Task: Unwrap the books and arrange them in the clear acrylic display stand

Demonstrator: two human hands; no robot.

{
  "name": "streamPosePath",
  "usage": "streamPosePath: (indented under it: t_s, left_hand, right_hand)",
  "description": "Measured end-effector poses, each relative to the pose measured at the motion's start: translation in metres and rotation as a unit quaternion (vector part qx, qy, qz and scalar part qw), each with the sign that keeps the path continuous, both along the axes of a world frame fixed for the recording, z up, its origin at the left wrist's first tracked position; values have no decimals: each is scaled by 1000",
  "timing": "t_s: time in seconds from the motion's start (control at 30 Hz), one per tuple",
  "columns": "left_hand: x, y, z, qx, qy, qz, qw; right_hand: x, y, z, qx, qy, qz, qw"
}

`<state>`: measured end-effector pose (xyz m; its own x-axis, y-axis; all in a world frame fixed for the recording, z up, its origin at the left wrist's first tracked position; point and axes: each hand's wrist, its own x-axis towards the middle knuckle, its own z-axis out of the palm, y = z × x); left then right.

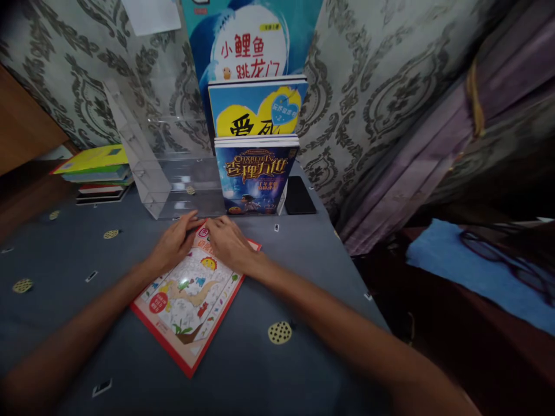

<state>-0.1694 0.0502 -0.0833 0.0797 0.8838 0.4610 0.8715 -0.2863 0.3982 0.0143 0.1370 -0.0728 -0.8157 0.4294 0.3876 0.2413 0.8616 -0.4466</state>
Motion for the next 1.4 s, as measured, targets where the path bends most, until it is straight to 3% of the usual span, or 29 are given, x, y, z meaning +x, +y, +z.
streamPosePath:
  t_s: [0.3, 0.53, 0.93, 1.13, 1.4]
  left_hand:
    - [0, -1, 5, -28, -5, 2, 1000]
    - [-14, 3, 14, -87, -38, -44, 995]
    - [-22, 6, 18, -125, -43, -70, 989]
    - [-18, 4, 22, -127, -35, -66, 989]
    - [-18, 4, 23, -131, -21, -62, 989]
  right_hand:
    - [38, 1, -3, -21, 18, 10, 1000]
    - [29, -7, 7, 33, -43, 20, 998]
    - [-7, -68, 18, 99, -84, 173, 976]
    - [-17, -103, 24, 113, -102, 270, 951]
    - [-18, -114, 21, 129, -88, 331, 931]
